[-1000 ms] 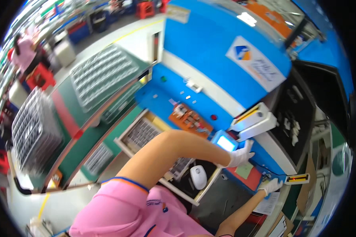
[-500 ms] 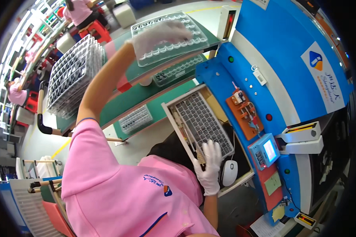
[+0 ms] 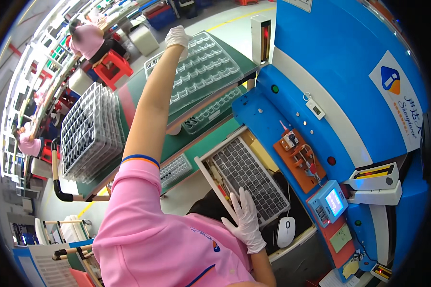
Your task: Test and inspect electronic circuit modules using automated testing fixtures and a laptop for data logging.
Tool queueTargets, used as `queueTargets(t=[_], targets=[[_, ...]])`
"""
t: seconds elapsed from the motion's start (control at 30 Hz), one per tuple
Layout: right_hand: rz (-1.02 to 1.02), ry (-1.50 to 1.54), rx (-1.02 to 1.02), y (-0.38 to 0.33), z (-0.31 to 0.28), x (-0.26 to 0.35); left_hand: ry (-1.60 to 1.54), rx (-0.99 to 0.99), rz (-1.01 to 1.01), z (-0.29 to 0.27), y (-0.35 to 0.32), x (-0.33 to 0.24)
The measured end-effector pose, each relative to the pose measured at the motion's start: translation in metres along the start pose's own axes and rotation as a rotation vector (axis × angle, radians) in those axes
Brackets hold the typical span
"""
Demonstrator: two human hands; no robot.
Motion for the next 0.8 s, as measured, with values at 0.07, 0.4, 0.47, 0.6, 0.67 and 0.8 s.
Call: queueTargets(t=[0.07, 0.4, 0.47, 0.6, 0.67, 0.8], targets=[[0.004, 0.019, 0.018, 0.005, -0.006, -0.004, 0.069, 0.007, 0.088, 0.005, 0.009, 0.003], [-0.107, -0.101, 0.047, -0.003, -0.001, 0.013, -0.033, 0.152, 0.238, -0.031, -0.039, 0.048], [-0.151, -0.051, -0.107, -0.009, 0.004, 0.011, -0.048, -0.003, 0.309, -0.055, -0.062, 0.052], [-0.006, 0.264, -0.365, -0.024, -0.008, 0.011, -0.208, -0.236, 0.471, -0.138, -0.174, 0.017], [0.042, 0.201, -0.420, -0.020, -0.041, 0.010, -0.078, -0.175, 0.446, -0.186, -0.193, 0.064], [-0.076, -0.155, -0.535, 0.002, -0.108, 0.006, 0.282, 0.028, 0.051, -0.256, -0.229, 0.195]])
Point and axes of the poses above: each hand's wrist, its own y-axis towards the middle knuckle, its own z-axis out of the palm, x = y × z, the point moved 2 cm from there along y, towards the middle knuckle, and after that the axes turned 6 degrees about x, right-handed, at the moved point
